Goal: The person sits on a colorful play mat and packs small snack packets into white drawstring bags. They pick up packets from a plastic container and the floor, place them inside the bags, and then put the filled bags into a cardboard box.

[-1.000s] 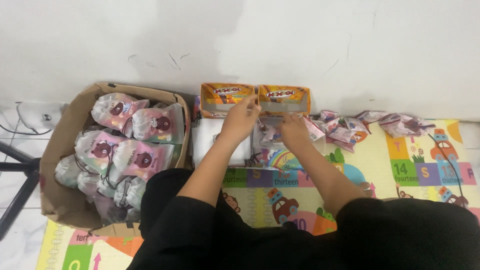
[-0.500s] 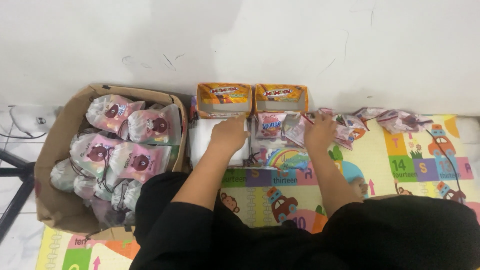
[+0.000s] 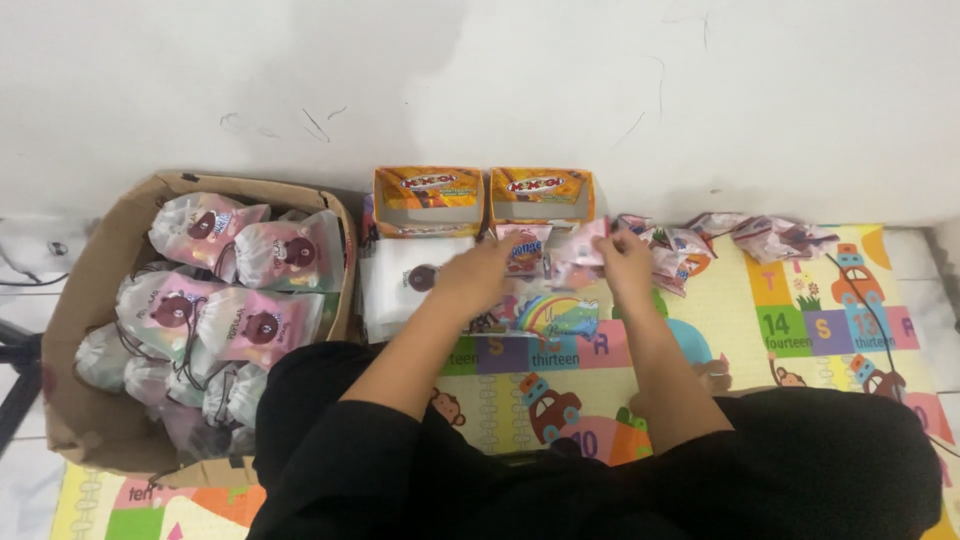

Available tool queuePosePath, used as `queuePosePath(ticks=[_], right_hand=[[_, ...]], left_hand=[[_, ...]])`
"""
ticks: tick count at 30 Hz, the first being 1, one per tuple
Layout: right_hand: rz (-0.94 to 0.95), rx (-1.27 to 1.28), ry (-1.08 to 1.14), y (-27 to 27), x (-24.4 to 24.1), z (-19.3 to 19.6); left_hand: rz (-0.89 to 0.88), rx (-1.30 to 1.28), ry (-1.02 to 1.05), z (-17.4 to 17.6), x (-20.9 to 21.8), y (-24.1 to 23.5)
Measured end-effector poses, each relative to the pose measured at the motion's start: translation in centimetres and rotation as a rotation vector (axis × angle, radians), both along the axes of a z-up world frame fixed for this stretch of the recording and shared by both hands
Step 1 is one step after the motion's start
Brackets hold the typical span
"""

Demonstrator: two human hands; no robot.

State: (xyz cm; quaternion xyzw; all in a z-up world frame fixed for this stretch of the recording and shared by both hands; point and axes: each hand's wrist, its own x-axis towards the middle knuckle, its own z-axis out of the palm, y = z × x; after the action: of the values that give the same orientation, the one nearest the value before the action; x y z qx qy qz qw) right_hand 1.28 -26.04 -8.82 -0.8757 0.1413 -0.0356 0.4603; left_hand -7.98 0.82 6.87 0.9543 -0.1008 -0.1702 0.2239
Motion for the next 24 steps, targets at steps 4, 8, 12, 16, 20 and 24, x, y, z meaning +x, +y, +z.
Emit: queuePosePath(ticks=[4,8,12,16,20,24], right_hand=[[0.104,0.544,0.003,6.8,-5.2,10.7],[0.246,0.670,-0.106,8.8,-7.8,13.9],[0.278,0.507,-0.262,7.2,-7.0,13.1],[0.310,0.707,-0.095,7.1,-6.4,11.7],[0.348,0.825,-0.093,7.6,-6.2,10.2],[0.406,0.959,-0.002,8.2,-6.7,11.0]], left_hand=[[0.009,-0.254,-0.097,2.7,-1.5,-2.3],[0.239,-0.286,-0.253,3.2,-1.1,-2.0],[0.407,-0.648,-0.175,4.0,-0.7,-0.7],[0.425,-0.964,0.007,3.1,-0.4,-1.3],[0.434,-0.989,-0.016,1.6,-0.2,-1.2],[0.496,-1.068,-0.052,2.7,-0.6,-0.8]])
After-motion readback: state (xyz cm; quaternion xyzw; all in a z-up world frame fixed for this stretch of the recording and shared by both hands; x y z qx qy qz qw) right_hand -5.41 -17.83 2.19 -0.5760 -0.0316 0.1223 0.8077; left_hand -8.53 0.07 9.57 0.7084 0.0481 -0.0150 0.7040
